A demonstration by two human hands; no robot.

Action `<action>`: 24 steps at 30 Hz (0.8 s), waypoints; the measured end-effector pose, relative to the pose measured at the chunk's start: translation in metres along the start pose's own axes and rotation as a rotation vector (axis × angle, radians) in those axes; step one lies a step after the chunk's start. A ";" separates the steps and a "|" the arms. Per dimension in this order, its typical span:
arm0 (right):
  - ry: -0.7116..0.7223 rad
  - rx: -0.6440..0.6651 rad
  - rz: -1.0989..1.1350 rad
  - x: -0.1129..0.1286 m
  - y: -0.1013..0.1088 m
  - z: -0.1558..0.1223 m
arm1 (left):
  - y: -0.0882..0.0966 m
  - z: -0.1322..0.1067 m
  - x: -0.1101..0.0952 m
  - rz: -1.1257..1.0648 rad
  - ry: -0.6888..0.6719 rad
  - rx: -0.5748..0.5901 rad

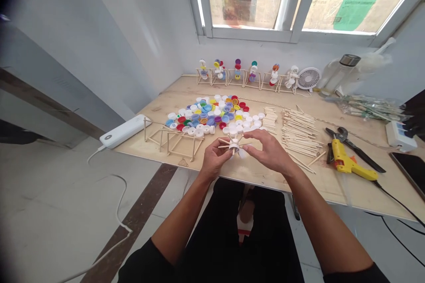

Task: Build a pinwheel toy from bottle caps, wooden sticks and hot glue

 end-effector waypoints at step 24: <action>-0.047 -0.026 0.091 0.002 -0.011 0.004 | -0.004 -0.001 -0.002 -0.080 0.001 0.082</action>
Point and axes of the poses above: each hand's wrist, its own z-axis towards the middle knuckle, its own y-axis out of the back of the hand, x = y × z, the point moved 3 cm from there along z, towards the middle knuckle, and after that the axes turned 1 degree about z, right-handed, at the moved point
